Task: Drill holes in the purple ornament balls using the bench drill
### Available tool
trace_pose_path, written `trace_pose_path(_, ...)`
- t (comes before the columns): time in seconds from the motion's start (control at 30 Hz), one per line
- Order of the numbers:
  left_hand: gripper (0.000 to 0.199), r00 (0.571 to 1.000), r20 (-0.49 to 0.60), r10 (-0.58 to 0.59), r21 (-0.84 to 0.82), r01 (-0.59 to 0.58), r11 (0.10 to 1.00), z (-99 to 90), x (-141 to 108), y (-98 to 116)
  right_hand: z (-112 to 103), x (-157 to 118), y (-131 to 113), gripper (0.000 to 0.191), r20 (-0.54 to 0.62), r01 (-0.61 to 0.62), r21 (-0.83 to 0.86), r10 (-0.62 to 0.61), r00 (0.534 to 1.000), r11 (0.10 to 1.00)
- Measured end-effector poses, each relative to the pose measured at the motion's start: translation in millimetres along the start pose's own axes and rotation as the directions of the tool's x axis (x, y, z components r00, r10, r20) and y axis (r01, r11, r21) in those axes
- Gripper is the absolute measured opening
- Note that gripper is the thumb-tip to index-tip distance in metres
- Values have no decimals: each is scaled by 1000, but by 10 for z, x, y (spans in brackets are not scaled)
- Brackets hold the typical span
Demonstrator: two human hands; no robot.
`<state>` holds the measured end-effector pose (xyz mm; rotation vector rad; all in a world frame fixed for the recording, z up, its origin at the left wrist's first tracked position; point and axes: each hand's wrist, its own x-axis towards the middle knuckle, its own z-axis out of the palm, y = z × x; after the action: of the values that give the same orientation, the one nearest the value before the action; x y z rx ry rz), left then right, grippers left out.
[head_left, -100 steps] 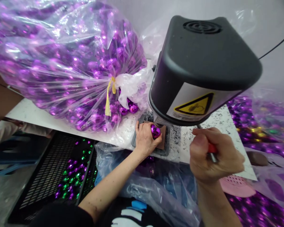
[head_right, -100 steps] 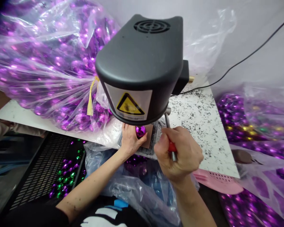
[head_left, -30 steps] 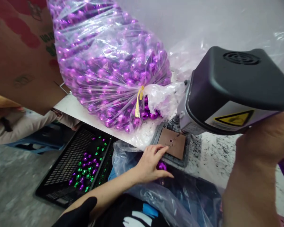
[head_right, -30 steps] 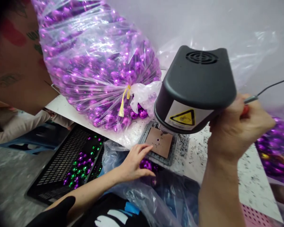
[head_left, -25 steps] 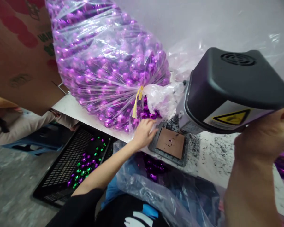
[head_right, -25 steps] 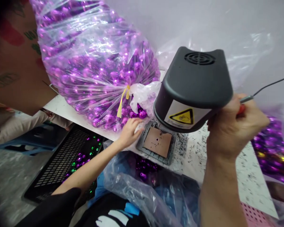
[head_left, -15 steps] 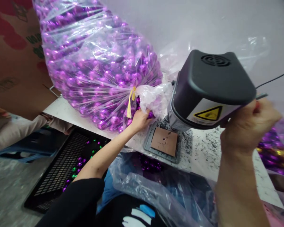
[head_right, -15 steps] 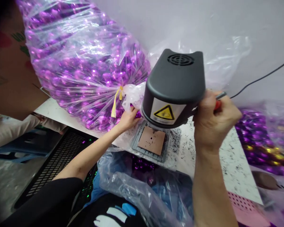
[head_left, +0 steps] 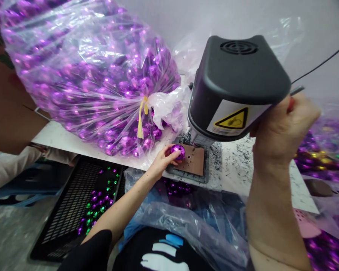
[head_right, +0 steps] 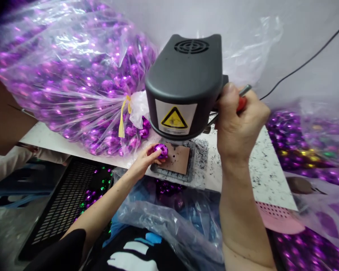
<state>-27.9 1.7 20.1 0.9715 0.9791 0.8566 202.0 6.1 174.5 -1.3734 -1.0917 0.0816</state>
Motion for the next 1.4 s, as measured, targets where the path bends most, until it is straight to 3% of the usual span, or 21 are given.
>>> trace_pose_path(0.13, 50, 961, -103, 257, 315, -214, 925, 72, 44, -65, 13, -18, -23, 54, 1, 8, 10, -8, 1000, 1000)
trace_pose_path(0.37, 50, 888, 33, 459, 723, -338, 603, 257, 38, -230, 37, -36, -76, 55, -5, 3, 46, -3, 1000, 999)
trace_pose_path(0.47, 54, 838, 117, 533, 790, -404, 461, 297, 54, -264, 31, -33, -69, 56, -2, 8, 50, -8, 1000, 999)
trace_pose_path(0.57, 54, 806, 165, 569, 811, -439, 386, 319, 76, -251, 22, -28, -40, 56, -7, 16, 37, -16, 1000, 999)
trace_pose_path(0.77, 46, 842, 210, 497, 823, -427, 375, 415, 102, -182, 18, -24, -6, 59, -5, 14, 28, -14, 1000, 1000)
trace_pose_path(0.87, 45, 852, 171, 495, 836, -391, 384, 493, 104, -200, 23, -30, -6, 59, -14, 33, 39, -33, 999, 999)
trace_pose_path(1.23, 35, 825, 74, 560, 879, -320, 355, 586, 142, -332, -20, -62, -42, 53, 23, 52, 73, -54, 998, 996)
trace_pose_path(1.4, 38, 816, 59, 574, 872, -323, 369, 599, 129, -285, -138, -274, -162, 44, 10, 129, 5, -129, 992, 992)
